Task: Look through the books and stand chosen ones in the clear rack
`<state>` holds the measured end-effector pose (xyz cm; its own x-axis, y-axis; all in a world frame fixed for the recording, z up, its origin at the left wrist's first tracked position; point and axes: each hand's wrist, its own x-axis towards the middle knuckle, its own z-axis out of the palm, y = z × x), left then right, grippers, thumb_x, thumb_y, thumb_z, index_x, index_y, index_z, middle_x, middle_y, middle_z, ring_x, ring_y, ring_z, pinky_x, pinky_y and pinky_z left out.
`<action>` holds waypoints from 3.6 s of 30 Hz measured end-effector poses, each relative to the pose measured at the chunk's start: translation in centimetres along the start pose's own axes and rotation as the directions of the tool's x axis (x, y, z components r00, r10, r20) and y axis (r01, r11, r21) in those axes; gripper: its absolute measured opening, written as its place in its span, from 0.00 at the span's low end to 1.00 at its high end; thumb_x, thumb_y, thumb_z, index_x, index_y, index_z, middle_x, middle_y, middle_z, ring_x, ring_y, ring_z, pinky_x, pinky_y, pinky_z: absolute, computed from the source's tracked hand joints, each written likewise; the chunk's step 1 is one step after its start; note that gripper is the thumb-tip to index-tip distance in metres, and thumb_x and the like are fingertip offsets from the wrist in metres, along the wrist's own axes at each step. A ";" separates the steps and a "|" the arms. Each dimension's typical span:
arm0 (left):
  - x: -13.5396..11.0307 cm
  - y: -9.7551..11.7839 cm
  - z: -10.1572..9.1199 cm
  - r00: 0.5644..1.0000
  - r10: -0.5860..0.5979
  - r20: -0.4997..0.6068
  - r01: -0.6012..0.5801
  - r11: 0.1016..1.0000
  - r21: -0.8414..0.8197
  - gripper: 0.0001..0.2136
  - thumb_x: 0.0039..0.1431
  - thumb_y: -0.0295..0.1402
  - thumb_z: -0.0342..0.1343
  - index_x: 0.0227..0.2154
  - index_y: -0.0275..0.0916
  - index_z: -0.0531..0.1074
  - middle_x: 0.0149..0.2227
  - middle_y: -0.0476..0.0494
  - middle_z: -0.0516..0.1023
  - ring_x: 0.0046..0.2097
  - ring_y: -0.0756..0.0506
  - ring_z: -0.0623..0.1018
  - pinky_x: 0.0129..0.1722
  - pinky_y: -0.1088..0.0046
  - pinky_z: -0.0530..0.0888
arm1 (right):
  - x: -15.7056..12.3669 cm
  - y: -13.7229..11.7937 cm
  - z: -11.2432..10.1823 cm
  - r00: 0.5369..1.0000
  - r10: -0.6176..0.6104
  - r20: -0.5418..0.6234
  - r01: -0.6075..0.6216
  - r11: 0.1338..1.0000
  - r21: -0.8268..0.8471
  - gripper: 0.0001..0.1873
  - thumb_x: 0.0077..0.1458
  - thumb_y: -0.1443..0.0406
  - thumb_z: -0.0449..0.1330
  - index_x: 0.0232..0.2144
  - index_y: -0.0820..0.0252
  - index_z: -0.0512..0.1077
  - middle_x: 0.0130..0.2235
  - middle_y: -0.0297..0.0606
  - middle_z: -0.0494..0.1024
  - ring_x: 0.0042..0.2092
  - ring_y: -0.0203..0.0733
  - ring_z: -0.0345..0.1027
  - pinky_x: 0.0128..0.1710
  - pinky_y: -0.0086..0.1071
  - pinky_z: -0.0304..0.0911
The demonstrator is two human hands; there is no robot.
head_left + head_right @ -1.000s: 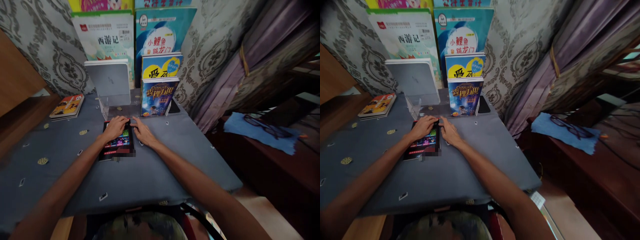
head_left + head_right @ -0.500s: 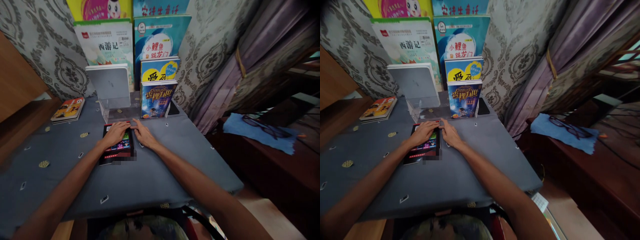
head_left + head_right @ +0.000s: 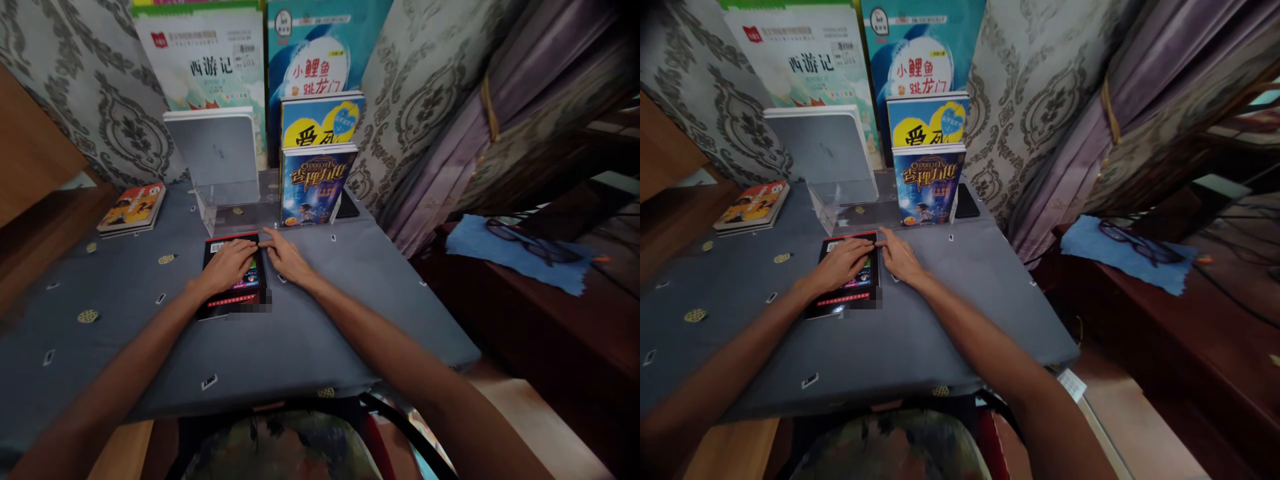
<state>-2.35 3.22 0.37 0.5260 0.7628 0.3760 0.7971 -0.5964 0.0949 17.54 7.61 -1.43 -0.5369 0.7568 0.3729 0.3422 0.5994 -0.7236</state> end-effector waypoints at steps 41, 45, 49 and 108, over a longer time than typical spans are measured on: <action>-5.6 6.8 -2.6 0.986 0.152 0.065 -0.156 0.986 0.060 0.16 0.71 0.34 0.44 0.54 0.39 0.71 0.52 0.39 0.77 0.56 0.42 0.74 0.54 0.57 0.72 | -0.9 -3.0 0.2 0.984 -0.150 0.097 0.167 0.964 -0.207 0.15 0.63 0.69 0.53 0.47 0.56 0.75 0.43 0.39 0.81 0.45 0.42 0.73 0.50 0.37 0.62; -6.6 7.0 -3.5 0.982 0.168 0.084 -0.179 0.972 0.152 0.15 0.70 0.30 0.44 0.54 0.40 0.70 0.52 0.40 0.76 0.56 0.42 0.73 0.53 0.59 0.72 | -0.8 -3.1 0.0 0.989 -0.102 0.103 0.119 0.979 -0.168 0.15 0.63 0.69 0.53 0.47 0.55 0.76 0.43 0.37 0.82 0.43 0.42 0.74 0.47 0.35 0.64; -8.6 6.9 -5.0 0.985 0.157 0.069 -0.168 0.964 0.208 0.14 0.69 0.28 0.45 0.52 0.38 0.71 0.49 0.39 0.77 0.53 0.42 0.74 0.51 0.61 0.72 | -0.7 -3.1 0.0 0.992 -0.077 0.095 0.090 0.987 -0.136 0.15 0.63 0.68 0.53 0.47 0.56 0.76 0.43 0.38 0.82 0.44 0.42 0.74 0.46 0.34 0.65; -7.4 -2.5 -0.6 0.908 -0.390 -0.155 0.406 0.909 0.091 0.20 0.68 0.40 0.44 0.55 0.34 0.68 0.58 0.31 0.72 0.60 0.36 0.71 0.56 0.51 0.70 | 0.1 -1.2 0.8 0.993 -0.090 0.079 0.109 0.953 -0.283 0.19 0.63 0.66 0.56 0.55 0.58 0.69 0.59 0.47 0.71 0.61 0.48 0.63 0.60 0.48 0.59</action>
<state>-8.43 -1.06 -2.13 0.1207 0.8864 0.4468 0.9653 -0.2098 0.1554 16.44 6.75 -0.98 -0.6245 0.6770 0.3894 0.4860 0.7272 -0.4848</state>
